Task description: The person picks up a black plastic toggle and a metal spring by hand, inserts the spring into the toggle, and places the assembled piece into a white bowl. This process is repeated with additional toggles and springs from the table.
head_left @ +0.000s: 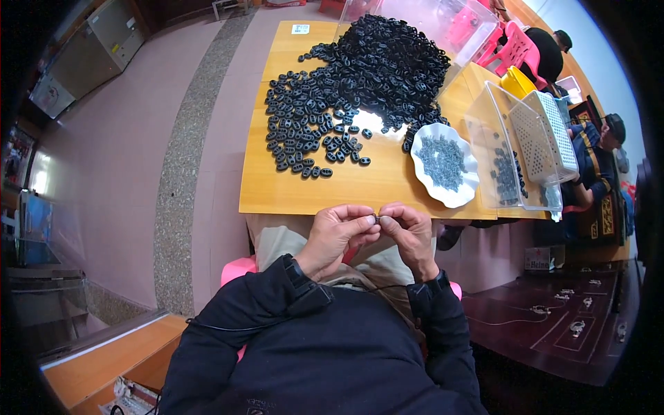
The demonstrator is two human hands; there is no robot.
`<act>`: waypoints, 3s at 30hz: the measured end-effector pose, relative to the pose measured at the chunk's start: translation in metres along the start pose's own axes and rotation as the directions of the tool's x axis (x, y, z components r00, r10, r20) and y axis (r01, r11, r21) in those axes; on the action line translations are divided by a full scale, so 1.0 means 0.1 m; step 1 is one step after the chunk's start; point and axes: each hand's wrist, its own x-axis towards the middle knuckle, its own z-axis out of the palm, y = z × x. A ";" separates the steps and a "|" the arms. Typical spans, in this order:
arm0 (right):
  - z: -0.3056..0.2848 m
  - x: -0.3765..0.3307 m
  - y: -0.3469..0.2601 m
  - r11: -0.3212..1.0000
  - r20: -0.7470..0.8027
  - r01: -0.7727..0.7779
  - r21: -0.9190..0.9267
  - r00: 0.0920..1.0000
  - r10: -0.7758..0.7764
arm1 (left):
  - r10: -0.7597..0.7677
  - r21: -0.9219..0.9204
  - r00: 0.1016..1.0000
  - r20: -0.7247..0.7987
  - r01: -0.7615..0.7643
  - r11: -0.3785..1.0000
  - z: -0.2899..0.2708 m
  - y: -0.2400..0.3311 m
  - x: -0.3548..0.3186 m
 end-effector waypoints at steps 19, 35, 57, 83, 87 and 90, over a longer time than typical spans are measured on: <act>0.05 0.00 -0.03 1.000 0.020 -0.020 -0.021 1.000 0.021 | 0.082 0.116 0.997 0.003 -0.082 0.990 -0.03 -0.02 -0.03; 0.06 0.03 0.06 0.970 0.003 -0.126 0.209 0.992 0.128 | 0.083 0.062 0.996 -0.040 -0.080 0.995 -0.02 0.01 0.02; 0.09 0.83 -0.20 0.423 0.164 0.332 -0.843 0.908 -0.386 | 0.147 0.049 0.981 -0.125 -0.142 0.989 -0.04 0.08 0.04; -0.12 0.66 -0.08 0.988 0.124 -0.146 -0.059 0.980 0.153 | 0.173 -0.005 0.966 -0.193 -0.178 0.984 -0.01 0.17 0.04; -0.06 0.62 -0.18 0.954 0.195 -0.290 0.083 0.943 0.270 | 0.171 -0.005 0.962 -0.212 -0.176 0.984 -0.01 0.20 0.03; -0.06 0.62 -0.17 0.951 0.211 -0.298 0.082 0.938 0.276 | 0.173 -0.024 0.961 -0.214 -0.182 0.983 -0.01 0.21 0.04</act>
